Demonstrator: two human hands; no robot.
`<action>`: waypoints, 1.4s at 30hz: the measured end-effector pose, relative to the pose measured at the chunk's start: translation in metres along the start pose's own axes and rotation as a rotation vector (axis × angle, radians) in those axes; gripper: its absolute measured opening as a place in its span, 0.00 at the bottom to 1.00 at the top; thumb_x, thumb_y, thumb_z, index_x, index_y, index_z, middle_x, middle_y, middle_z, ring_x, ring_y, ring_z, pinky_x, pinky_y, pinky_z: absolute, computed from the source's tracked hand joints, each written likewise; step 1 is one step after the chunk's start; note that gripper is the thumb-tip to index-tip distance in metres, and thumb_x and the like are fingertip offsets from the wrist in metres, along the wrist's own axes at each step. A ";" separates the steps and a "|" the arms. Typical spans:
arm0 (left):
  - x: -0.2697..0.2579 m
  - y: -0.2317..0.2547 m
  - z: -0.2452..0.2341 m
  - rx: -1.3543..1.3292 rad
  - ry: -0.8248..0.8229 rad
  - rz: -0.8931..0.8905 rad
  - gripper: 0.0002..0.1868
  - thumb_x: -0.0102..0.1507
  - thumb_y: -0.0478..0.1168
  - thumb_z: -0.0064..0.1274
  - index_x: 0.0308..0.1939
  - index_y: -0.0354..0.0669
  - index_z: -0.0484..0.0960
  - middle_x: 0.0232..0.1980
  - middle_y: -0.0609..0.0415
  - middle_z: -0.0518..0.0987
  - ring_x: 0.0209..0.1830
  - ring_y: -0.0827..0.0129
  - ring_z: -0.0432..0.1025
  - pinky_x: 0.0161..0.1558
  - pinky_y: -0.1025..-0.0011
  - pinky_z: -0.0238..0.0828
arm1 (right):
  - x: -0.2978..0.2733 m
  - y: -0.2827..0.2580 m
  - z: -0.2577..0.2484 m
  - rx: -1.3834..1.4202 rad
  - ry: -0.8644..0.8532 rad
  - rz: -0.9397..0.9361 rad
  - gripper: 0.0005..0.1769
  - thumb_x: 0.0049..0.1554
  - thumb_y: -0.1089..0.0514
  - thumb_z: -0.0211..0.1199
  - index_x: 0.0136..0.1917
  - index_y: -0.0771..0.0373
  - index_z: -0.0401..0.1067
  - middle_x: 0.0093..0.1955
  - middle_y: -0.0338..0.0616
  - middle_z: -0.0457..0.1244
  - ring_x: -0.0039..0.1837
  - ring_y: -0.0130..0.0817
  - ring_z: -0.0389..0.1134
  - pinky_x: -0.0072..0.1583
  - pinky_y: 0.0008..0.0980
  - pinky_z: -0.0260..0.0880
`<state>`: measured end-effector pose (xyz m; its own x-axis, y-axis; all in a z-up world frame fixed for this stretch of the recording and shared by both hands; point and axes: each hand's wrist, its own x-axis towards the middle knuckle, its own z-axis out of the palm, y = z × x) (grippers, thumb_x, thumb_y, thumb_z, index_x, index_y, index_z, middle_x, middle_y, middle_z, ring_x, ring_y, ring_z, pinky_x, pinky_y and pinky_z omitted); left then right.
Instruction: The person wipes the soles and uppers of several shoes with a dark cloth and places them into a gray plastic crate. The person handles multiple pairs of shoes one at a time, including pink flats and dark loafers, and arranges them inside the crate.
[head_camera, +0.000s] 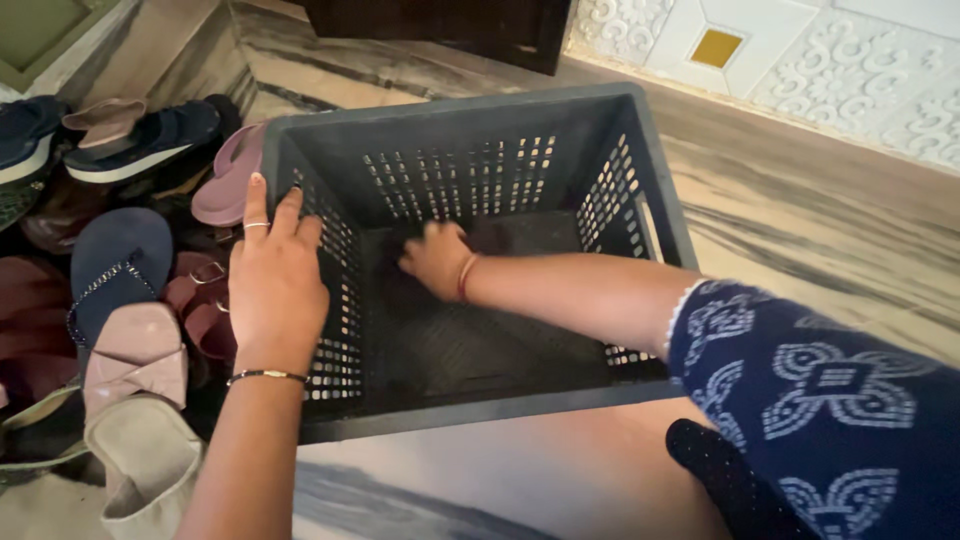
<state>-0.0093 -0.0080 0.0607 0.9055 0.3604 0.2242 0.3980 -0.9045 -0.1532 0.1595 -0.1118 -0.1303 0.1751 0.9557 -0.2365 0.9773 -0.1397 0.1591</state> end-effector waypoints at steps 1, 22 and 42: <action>-0.001 -0.001 0.002 0.000 0.005 0.006 0.22 0.54 0.29 0.54 0.53 0.44 0.82 0.75 0.53 0.69 0.82 0.51 0.49 0.60 0.57 0.68 | -0.010 -0.016 0.006 0.025 -0.099 0.065 0.20 0.64 0.51 0.54 0.69 0.44 0.69 0.66 0.45 0.61 0.65 0.55 0.63 0.51 0.64 0.71; -0.062 0.122 -0.051 -0.479 -0.160 -0.011 0.20 0.64 0.57 0.55 0.41 0.44 0.82 0.43 0.47 0.80 0.42 0.48 0.76 0.44 0.53 0.73 | -0.127 0.099 -0.200 0.555 0.100 0.064 0.27 0.41 0.56 0.64 0.56 0.54 0.80 0.51 0.55 0.71 0.57 0.54 0.71 0.56 0.49 0.71; -0.051 0.164 -0.113 -0.425 0.150 0.464 0.17 0.58 0.49 0.61 0.35 0.43 0.73 0.29 0.50 0.74 0.31 0.54 0.73 0.32 0.58 0.71 | -0.151 0.107 -0.298 0.685 0.653 -0.084 0.32 0.42 0.56 0.67 0.62 0.57 0.75 0.59 0.46 0.69 0.60 0.50 0.70 0.60 0.43 0.70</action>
<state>-0.0064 -0.2006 0.1325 0.9267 -0.0977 0.3628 -0.1508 -0.9811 0.1209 0.2018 -0.1934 0.2079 0.2026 0.8964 0.3943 0.8772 0.0129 -0.4800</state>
